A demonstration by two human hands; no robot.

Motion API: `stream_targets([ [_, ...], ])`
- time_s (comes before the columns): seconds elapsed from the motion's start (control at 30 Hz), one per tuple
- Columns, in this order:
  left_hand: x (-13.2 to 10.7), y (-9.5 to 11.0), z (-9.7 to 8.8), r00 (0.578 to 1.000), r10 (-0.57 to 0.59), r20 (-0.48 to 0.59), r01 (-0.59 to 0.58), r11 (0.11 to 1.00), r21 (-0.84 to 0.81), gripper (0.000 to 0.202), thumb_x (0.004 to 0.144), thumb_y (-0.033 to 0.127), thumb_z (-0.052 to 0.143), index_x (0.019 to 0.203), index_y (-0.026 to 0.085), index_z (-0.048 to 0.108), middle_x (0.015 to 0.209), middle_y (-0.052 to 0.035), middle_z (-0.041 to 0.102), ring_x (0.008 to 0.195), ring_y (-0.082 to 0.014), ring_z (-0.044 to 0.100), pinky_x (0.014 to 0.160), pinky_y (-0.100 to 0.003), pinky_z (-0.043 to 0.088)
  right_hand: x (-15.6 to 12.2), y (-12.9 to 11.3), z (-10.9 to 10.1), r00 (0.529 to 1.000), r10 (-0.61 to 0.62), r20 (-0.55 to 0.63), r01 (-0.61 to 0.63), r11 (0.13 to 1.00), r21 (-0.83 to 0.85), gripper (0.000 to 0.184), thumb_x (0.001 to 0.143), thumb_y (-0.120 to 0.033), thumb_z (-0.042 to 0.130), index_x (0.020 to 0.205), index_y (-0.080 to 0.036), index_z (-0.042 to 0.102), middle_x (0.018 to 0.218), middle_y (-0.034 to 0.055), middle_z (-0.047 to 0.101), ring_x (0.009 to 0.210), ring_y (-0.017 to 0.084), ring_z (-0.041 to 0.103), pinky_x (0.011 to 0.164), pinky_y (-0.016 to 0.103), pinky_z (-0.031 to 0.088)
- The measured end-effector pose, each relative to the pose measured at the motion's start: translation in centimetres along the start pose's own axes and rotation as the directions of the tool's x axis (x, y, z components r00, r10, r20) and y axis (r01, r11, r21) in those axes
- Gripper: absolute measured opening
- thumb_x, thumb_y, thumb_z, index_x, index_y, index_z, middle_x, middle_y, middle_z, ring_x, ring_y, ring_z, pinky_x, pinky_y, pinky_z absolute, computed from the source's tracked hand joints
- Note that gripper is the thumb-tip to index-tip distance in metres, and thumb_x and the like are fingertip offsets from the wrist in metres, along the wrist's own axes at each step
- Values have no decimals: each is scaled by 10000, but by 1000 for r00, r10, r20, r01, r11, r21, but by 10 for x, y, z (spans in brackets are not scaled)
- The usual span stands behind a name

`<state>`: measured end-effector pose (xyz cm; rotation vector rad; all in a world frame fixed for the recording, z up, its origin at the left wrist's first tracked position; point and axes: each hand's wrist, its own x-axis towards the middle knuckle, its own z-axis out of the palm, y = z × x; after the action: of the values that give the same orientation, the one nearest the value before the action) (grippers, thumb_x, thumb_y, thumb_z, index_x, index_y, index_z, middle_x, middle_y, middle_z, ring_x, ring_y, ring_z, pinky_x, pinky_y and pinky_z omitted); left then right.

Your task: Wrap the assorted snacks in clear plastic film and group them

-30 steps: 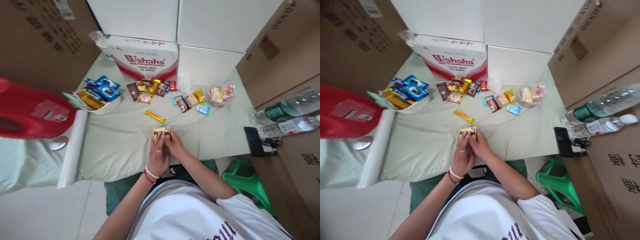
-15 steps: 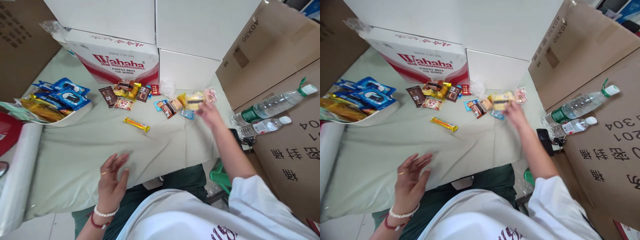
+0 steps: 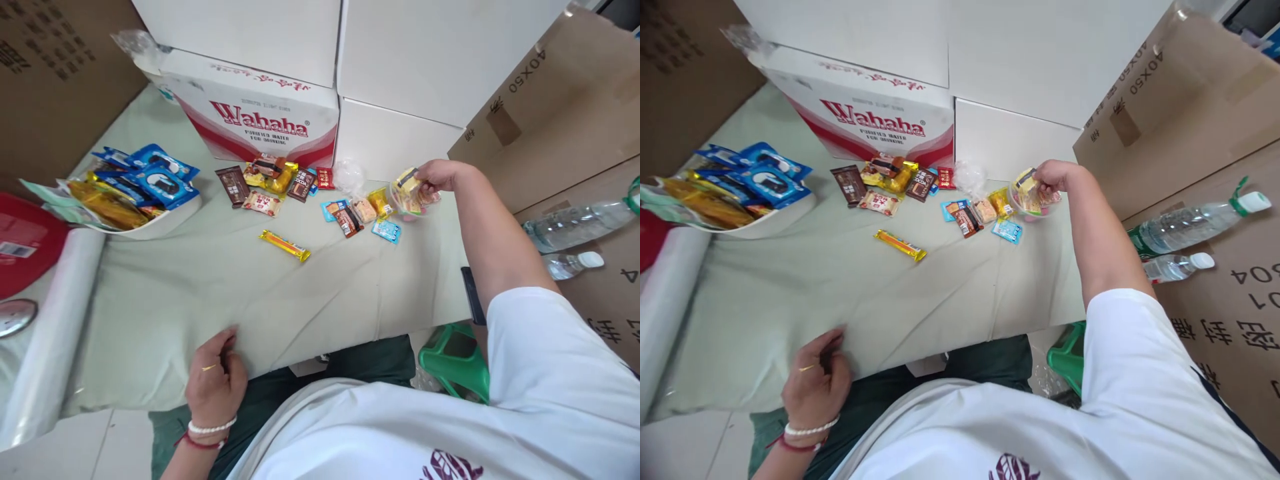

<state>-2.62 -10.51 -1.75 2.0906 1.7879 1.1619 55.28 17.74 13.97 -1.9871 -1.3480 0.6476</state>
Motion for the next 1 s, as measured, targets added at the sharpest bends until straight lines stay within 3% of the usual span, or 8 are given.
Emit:
stream_targets([
  [0.17, 0, -10, 4, 988, 150, -20, -150, 989, 12, 418, 793, 86, 599, 1188, 209, 660, 1102, -110, 761, 1032, -299, 731, 920, -473, 609, -4, -6, 13, 991, 130, 35, -116, 957, -266, 213, 940, -250, 686, 751, -155, 666, 847, 83, 610, 883, 184, 558, 887, 411, 450],
  [0.4, -5, -14, 9, 983, 174, -54, -174, 985, -1, 437, 766, 63, 606, 1172, 215, 657, 1083, -102, 780, 1042, -293, 745, 912, -466, 613, -53, -39, 47, 937, -315, -151, 159, 771, -617, 197, 1025, -192, 510, 1058, -118, 689, 1131, 166, 603, 1009, 236, 561, 905, 396, 406],
  [0.53, -4, -14, 9, 976, 210, -58, -210, 978, 1, 461, 760, 50, 617, 1188, 216, 650, 1090, -105, 785, 1043, -290, 751, 897, -456, 616, -74, -59, 107, 949, -308, 62, 259, 654, -710, 324, 1037, -401, 537, 1208, -164, 677, 1153, 162, 679, 1006, 291, 628, 870, 394, 453],
  [0.63, -3, -13, 9, 967, 247, -61, -247, 969, 11, 476, 776, 35, 611, 1216, 214, 643, 1107, -112, 785, 1063, -286, 747, 901, -447, 616, -77, -61, 144, 963, -201, 182, 270, 659, -702, 333, 959, -349, 636, 1233, -165, 679, 1210, 182, 702, 1048, 322, 655, 880, 401, 475],
  [0.77, -4, -8, 4, 987, 158, -30, -160, 985, -67, 368, 830, 82, 603, 1171, 208, 660, 1090, -117, 784, 1076, -281, 743, 931, -449, 612, -81, -57, 142, 973, -225, -57, 169, 854, -493, 215, 971, -198, 492, 1079, -149, 672, 1107, 168, 728, 1027, 280, 656, 881, 390, 489],
  [0.87, -2, 3, -1, 994, -108, 4, 108, 980, -165, 255, 914, 211, 600, 1159, 202, 672, 1085, -105, 776, 1001, -247, 748, 915, -425, 616, -109, -56, 114, 979, -99, -176, 109, 993, 50, 91, 937, -275, 543, 970, -201, 584, 942, 74, 685, 742, 174, 589, 651, 284, 467],
  [0.93, 2, 19, -3, 952, -303, 49, 304, 912, -277, 237, 963, 338, 601, 1138, 196, 677, 1052, -91, 770, 932, -220, 744, 859, -390, 627, -146, -54, 102, 998, 25, -61, 10, 858, 514, 170, 861, -336, 650, 876, -235, 514, 816, 3, 598, 568, 114, 434, 497, 225, 351],
  [1.0, 10, 42, -3, 896, -393, 206, 444, 777, -447, 298, 982, 465, 596, 1074, 195, 679, 988, -84, 759, 871, -207, 739, 754, -350, 636, -193, -49, 102, 991, 47, 126, -125, 664, 737, 286, 767, -344, 746, 830, -244, 485, 748, -31, 524, 517, 88, 327, 434, 202, 268],
])
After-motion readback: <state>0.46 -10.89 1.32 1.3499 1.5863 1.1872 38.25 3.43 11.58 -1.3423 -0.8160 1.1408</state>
